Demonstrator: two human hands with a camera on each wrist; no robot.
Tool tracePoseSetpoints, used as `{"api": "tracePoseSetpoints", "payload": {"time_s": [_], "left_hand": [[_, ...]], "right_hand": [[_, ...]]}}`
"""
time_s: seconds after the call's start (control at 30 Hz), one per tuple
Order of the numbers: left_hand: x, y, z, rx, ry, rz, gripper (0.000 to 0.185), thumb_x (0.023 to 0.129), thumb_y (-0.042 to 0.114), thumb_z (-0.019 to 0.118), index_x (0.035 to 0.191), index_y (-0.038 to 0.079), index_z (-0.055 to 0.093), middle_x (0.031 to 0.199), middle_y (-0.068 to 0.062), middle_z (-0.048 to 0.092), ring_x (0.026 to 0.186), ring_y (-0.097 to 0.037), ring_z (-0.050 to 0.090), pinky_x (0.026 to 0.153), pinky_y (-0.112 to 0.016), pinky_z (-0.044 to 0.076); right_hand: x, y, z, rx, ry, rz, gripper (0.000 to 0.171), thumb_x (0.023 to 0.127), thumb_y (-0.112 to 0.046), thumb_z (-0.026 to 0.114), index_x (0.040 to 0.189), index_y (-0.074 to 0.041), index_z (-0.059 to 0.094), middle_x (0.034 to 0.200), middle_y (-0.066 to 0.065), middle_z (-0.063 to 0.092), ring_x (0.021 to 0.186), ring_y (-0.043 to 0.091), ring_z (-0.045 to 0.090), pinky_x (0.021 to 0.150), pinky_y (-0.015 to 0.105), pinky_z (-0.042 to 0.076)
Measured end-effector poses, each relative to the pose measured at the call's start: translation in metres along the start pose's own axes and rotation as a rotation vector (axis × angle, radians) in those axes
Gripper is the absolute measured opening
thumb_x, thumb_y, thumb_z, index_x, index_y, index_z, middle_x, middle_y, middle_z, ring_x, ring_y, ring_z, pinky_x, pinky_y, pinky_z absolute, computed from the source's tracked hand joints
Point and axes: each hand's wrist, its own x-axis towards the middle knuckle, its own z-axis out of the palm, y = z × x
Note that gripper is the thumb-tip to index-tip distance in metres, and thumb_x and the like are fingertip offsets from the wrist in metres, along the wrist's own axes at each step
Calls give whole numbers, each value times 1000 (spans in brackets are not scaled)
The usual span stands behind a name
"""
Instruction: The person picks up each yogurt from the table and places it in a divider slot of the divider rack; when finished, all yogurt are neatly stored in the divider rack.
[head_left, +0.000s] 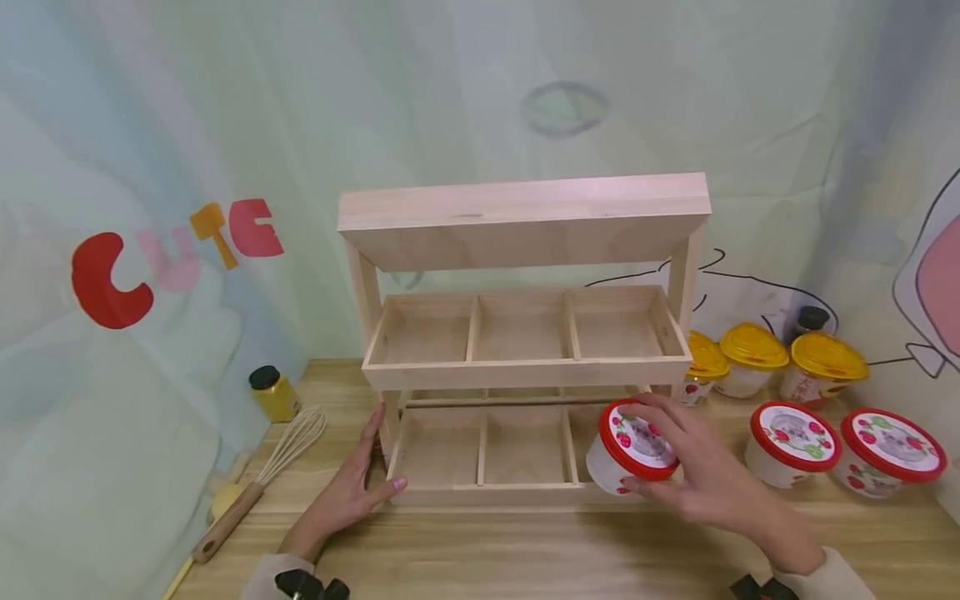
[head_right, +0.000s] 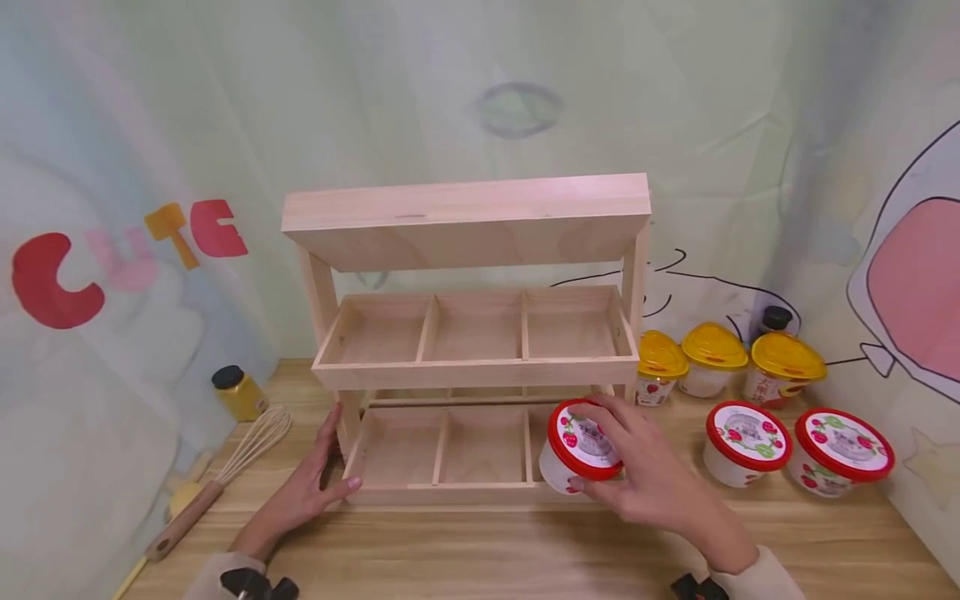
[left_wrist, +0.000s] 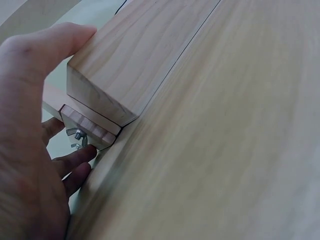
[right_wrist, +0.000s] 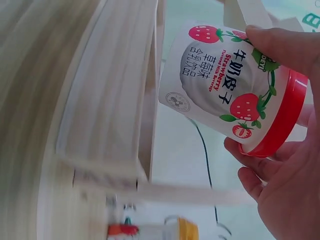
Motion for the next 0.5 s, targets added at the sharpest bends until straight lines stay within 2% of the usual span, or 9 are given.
{"api": "tracePoseSetpoints", "payload": {"time_s": [0.27,0.5], "left_hand": [[1,2,0,2,-7,-27,123,89,25,83,174,26,-6,176,-36,7,158,-66,20,118,-85,20],[0,3,-1,-4,-16,-44,124,89,26,83,174,27,-7,177,-36,5,159,-66,19,119,-85,20]], "right_hand": [[20,-23,28,29,19,-80,89,73,-32,95,152,-34,53,160,2,50,135,26,54,99,55,59],[37,-43,61,54,87,-196,87,71,-34,95,149,-27,55,156,9,53,136,29,53,103,55,55]]}}
